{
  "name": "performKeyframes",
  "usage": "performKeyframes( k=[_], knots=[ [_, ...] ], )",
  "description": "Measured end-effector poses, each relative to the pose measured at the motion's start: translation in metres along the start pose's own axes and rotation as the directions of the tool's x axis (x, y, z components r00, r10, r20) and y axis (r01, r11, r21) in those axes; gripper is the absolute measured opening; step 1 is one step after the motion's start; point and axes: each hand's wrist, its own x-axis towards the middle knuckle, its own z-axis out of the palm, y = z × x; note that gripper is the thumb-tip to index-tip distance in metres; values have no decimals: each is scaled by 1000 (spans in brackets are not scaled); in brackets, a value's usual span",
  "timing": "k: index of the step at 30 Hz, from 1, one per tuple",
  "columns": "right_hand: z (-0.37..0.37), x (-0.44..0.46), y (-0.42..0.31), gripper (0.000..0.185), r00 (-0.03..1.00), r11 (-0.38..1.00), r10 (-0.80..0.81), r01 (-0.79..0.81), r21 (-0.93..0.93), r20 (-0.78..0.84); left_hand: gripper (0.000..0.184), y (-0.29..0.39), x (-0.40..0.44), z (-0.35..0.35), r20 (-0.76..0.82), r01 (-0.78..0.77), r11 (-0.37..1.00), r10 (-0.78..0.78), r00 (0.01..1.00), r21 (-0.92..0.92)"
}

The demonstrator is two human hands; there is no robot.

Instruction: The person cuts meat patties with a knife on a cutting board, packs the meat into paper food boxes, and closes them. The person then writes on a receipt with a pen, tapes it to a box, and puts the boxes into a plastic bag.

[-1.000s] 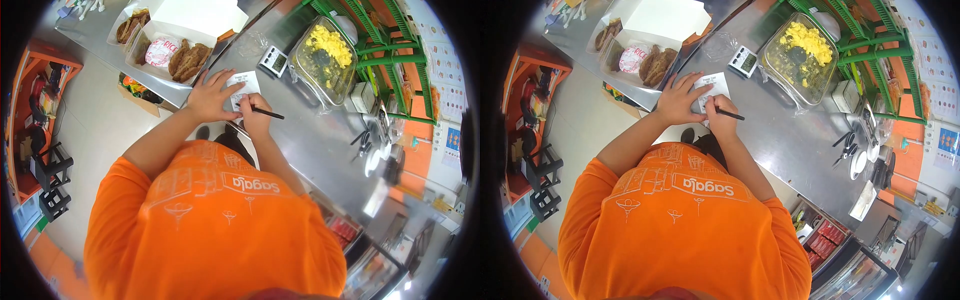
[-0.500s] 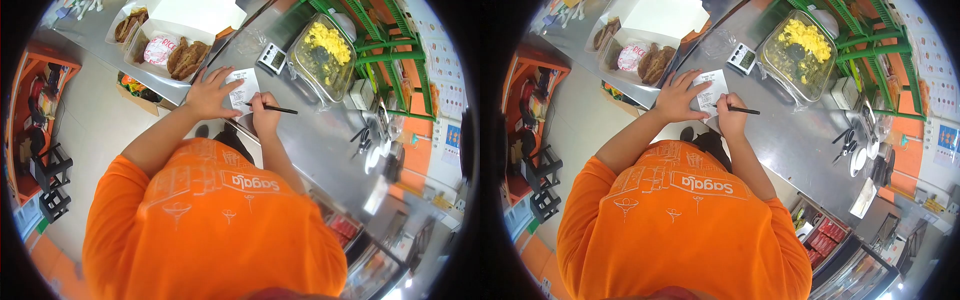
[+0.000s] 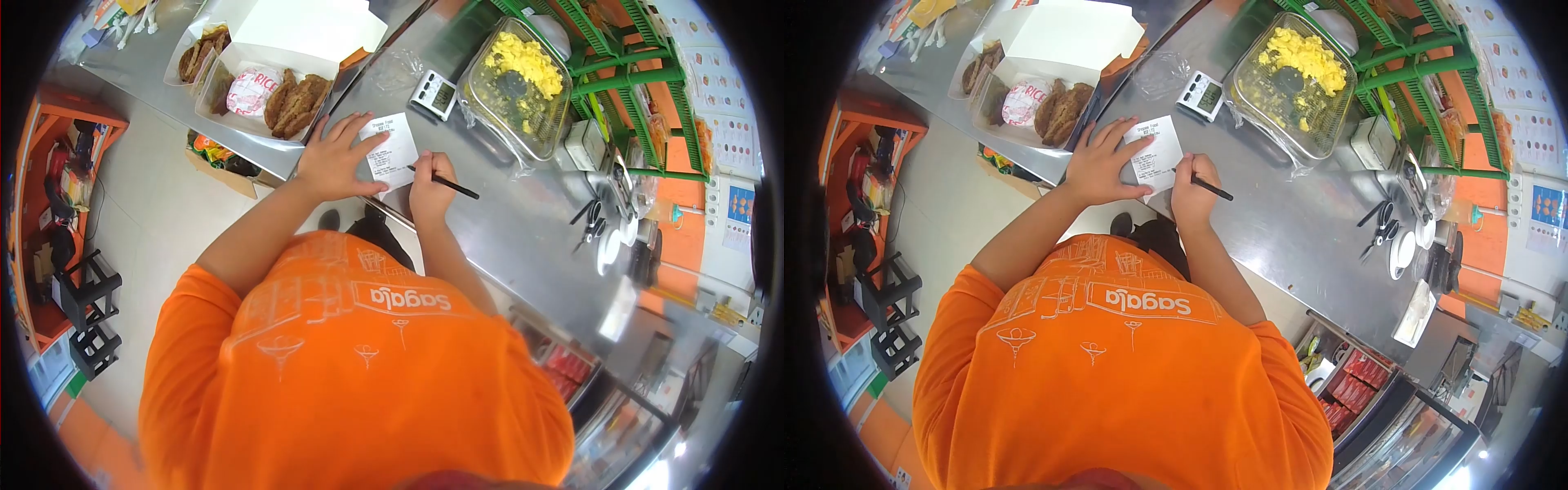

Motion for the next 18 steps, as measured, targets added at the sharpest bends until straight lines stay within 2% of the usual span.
performKeyframes(
  k=[2, 4, 8, 10, 11, 13, 14, 15, 16, 17, 18],
  knots=[
    [0, 1, 0, 28, 1000, 1000, 13, -13, -12, 3, 78, 0, 0, -1, 12, 3, 1000, -3, 1000, -4],
    [0, 3, 0, 27, 998, 995, -68, 69, -75, 17, 78, 0, 0, -1, 14, 4, 1000, -4, 1000, -2],
    [0, 3, 7, 27, 1000, 994, -20, 20, -104, -4, 79, 0, 0, -2, 26, 0, 1000, 0, 1000, 2],
    [0, 1, 5, 26, 998, 998, 15, -10, 69, -67, 79, 0, -2, 0, 31, 4, 1000, -4, 1000, 7],
    [-5, -2, 8, 26, 997, 998, 10, -5, 70, -73, 79, -1, -1, 0, 34, 7, 1000, -7, 999, 12],
    [-17, -4, 8, 15, 990, 990, -119, 113, 86, 76, 79, 1, 0, -1, 34, 2, 1000, -2, 999, 4],
    [-21, 5, 1, 15, 987, 987, -134, 127, 94, 83, 79, -1, 0, -2, 47, 9, 1000, -9, 999, -8],
    [-28, 14, -28, 14, 969, 989, -35, 69, -131, 244, 80, 0, 1, -4, 68, 5, 1000, -3, 998, -22],
    [-35, 20, -43, 20, 925, 934, 101, 39, -354, 367, 80, 3, 0, -4, 74, 9, 1000, -8, 997, -15],
    [-37, 28, -41, 39, 872, 846, 12, 252, -470, 489, 80, 5, 1, -3, 87, 37, 999, -36, 996, -18],
    [-38, 33, -43, 39, 873, 855, 4, 249, -454, 487, 80, 6, 3, -1, 96, 65, 998, -64, 993, -15]
  ],
)
